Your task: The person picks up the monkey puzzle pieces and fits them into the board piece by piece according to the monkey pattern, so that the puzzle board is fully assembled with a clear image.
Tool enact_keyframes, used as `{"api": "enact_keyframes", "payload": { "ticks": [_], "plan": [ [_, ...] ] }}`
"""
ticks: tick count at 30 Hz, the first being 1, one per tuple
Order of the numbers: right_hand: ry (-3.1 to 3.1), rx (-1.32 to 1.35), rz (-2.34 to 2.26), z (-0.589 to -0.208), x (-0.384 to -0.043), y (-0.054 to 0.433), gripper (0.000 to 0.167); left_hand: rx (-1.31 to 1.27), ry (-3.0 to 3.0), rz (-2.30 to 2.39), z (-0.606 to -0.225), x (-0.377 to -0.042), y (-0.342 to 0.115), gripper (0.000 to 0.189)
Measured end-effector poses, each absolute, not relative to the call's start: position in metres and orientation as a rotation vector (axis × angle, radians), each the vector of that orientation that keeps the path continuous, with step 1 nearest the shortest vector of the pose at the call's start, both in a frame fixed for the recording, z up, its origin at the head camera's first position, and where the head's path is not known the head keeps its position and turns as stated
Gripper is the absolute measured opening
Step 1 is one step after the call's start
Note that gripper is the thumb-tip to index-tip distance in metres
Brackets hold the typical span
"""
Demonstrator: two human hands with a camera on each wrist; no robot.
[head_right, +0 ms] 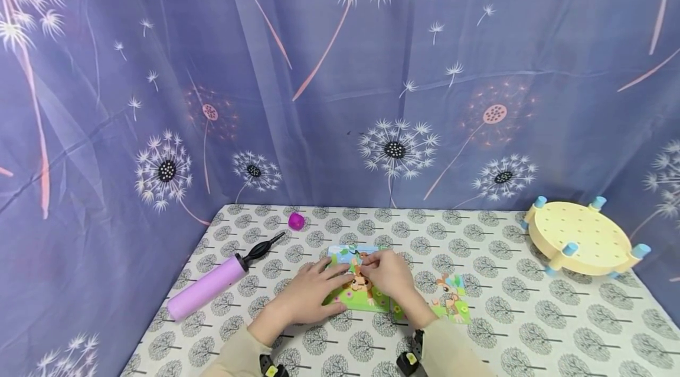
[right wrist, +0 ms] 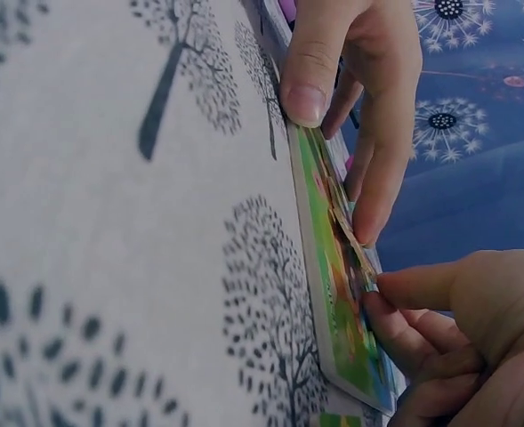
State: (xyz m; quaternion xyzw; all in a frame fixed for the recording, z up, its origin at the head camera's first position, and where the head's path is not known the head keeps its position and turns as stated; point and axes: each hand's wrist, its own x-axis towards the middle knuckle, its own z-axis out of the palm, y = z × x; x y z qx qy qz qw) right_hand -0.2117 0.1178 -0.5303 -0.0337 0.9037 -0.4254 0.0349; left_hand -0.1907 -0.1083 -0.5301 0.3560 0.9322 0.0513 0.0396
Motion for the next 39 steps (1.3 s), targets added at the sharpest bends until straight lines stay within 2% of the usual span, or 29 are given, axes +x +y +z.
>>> {"api": "enact_keyframes", "payload": {
  "ticks": [8,15,22,27,39],
  "plan": [
    [2.8,-0.161,-1.322,-0.53,-0.212,0.124,0.01,1.075,2.846,0.16,-0.53,-0.19,-0.108,0.068],
    [2.807,-0.225,-1.354,-0.523,-0.209,0.148,0.013,1.067,2.842,0.178,-0.527,-0.19,-0.107,0.066],
    [2.829,-0.187,-1.343,-0.523,-0.207,0.189,0.015,1.052,2.84,0.194,-0.527,-0.189,-0.105,0.065],
    [2.841,-0.119,-1.32,-0.517,-0.202,0.227,0.025,1.045,2.834,0.184,-0.527,-0.188,-0.104,0.066],
    [2.894,-0.165,-1.112,-0.524,-0.185,0.308,0.034,1.086,2.85,0.122,-0.523,-0.188,-0.098,0.067]
  ]
}}
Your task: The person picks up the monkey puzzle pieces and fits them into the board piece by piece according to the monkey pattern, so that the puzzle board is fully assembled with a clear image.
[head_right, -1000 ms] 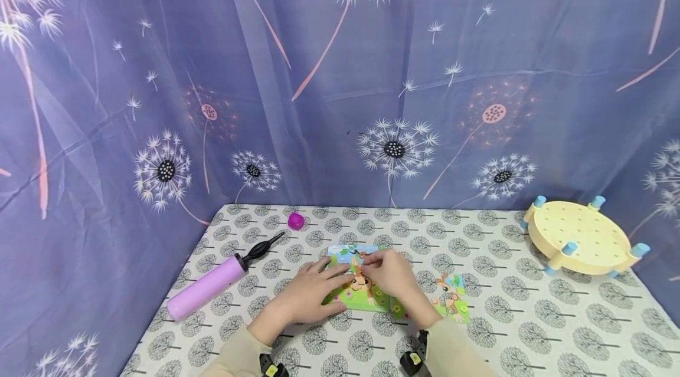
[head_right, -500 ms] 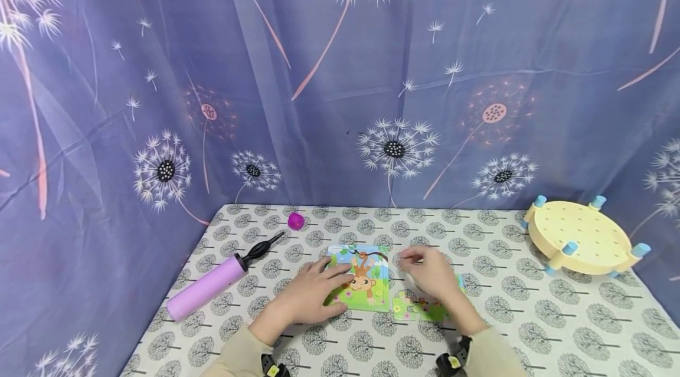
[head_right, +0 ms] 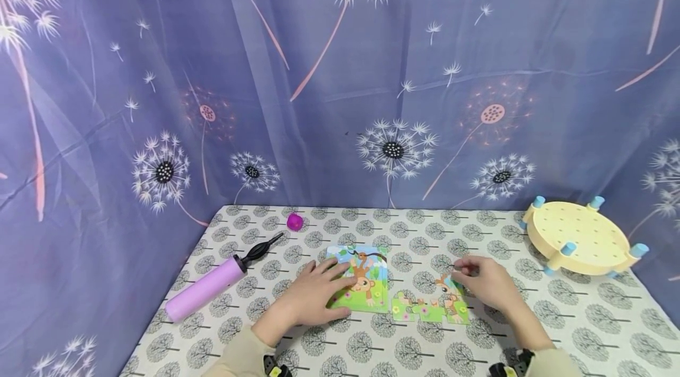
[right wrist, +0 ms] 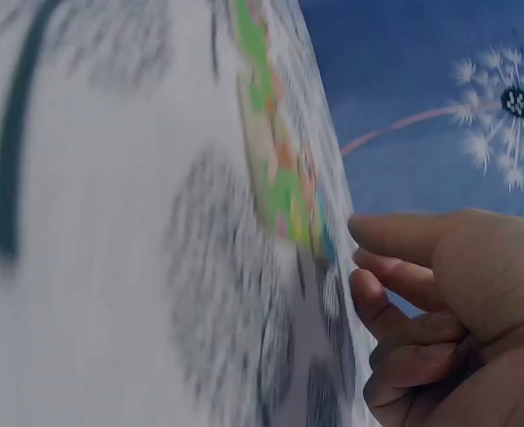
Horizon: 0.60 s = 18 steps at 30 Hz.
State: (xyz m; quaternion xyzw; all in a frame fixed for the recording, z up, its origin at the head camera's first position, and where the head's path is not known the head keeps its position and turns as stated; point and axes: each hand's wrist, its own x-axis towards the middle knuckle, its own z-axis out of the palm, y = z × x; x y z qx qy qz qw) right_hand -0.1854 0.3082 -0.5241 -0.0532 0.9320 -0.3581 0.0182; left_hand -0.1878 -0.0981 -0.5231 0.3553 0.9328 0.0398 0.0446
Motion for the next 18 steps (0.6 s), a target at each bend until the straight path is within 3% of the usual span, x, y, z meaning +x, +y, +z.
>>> {"api": "enact_keyframes", "payload": {
  "ticks": [6,18],
  "plan": [
    [2.825,-0.222,-1.065,-0.527,-0.18,0.322,0.05,1.064,2.823,0.174,-0.522,-0.189,-0.095,0.067],
    [2.744,-0.335,-1.035,-0.524,-0.181,0.33,0.05,1.061,2.84,0.107,-0.525,-0.192,-0.09,0.071]
  ]
}}
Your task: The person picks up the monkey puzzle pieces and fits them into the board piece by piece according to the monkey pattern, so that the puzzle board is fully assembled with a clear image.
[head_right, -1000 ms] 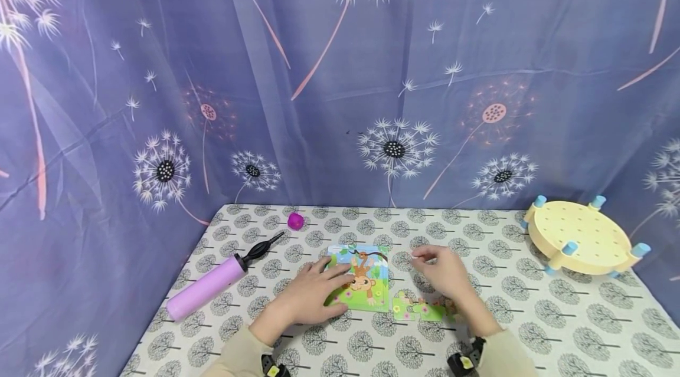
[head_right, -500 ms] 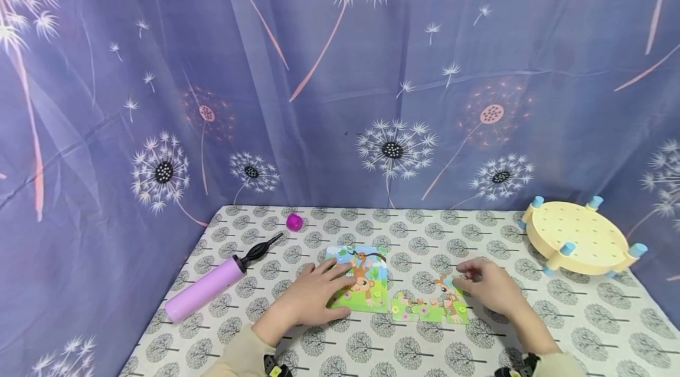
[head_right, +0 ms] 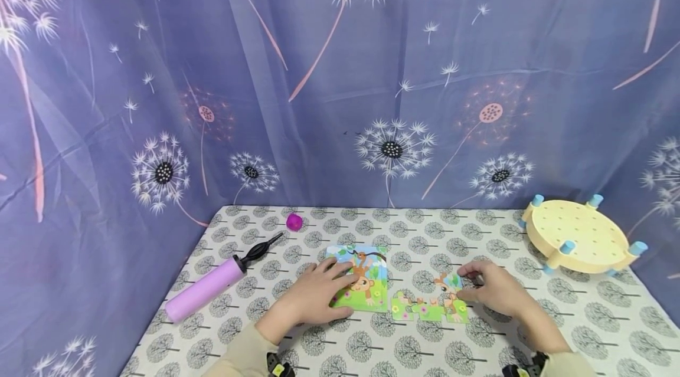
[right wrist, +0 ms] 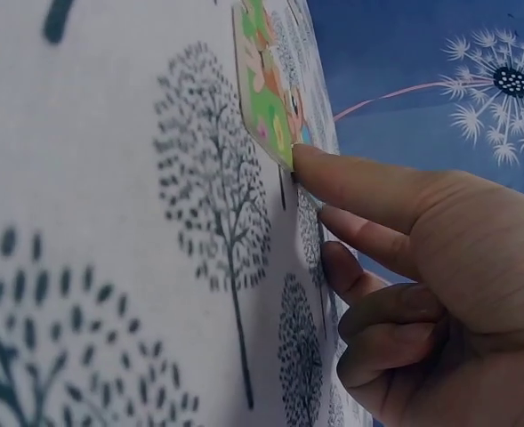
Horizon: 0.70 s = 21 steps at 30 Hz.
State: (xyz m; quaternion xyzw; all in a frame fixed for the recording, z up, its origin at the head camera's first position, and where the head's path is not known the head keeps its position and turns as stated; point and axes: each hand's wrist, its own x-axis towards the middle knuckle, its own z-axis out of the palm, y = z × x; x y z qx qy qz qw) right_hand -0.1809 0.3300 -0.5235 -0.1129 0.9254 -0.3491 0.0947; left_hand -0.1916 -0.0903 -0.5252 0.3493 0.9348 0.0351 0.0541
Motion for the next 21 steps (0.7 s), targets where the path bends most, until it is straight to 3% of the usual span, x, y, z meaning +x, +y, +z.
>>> {"api": "enact_keyframes", "payload": {
  "ticks": [14,21],
  "plan": [
    [2.721,-0.262,-1.182,-0.5277,-0.1771,0.3275,0.051,1.034,2.843,0.123,-0.5217,-0.1914,-0.0901,0.072],
    [2.636,-0.319,-1.377,-0.5332,-0.1737,0.3301,0.039,1.03,2.821,0.154,-0.5181,-0.1908,-0.0881,0.072]
  ]
}}
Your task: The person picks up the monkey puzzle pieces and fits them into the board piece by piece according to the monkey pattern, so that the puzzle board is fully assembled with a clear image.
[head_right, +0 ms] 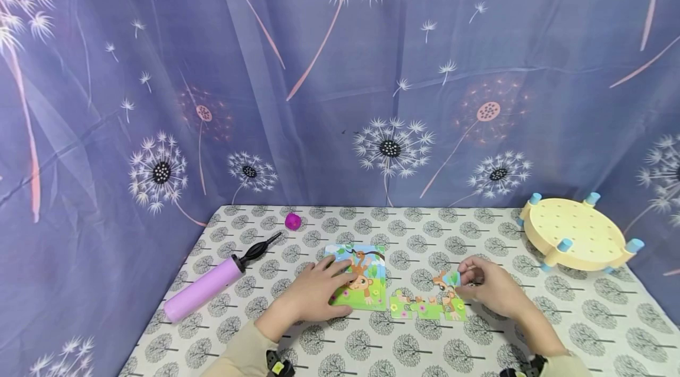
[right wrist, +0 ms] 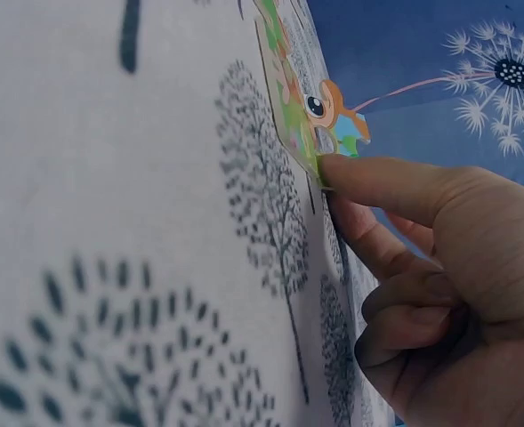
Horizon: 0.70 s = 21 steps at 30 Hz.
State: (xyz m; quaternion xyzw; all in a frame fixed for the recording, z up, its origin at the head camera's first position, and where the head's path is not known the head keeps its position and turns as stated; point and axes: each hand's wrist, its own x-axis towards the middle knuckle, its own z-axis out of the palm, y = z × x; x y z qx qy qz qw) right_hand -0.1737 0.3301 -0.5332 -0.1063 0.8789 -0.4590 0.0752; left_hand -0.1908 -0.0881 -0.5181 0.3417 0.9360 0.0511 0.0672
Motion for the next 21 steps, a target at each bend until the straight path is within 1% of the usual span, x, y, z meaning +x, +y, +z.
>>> {"api": "enact_keyframes", "payload": {
  "ticks": [3,5,7,13,21],
  "plan": [
    [2.649,-0.314,-1.383,-0.536,-0.174,0.331,0.029,1.031,2.815,0.159,-0.518,-0.19,-0.088,0.072],
    [2.657,-0.292,-1.383,-0.537,-0.174,0.332,0.026,1.033,2.816,0.152,-0.518,-0.191,-0.089,0.073],
    [2.649,-0.267,-1.4,-0.537,-0.174,0.331,0.028,1.035,2.821,0.136,-0.519,-0.191,-0.089,0.073],
    [2.638,-0.211,-1.475,-0.532,-0.178,0.318,0.039,1.026,2.82,0.12,-0.521,-0.193,-0.089,0.075],
    [2.604,-0.194,-1.537,-0.526,-0.186,0.278,0.036,1.023,2.812,0.126,-0.521,-0.194,-0.09,0.076]
  ]
}}
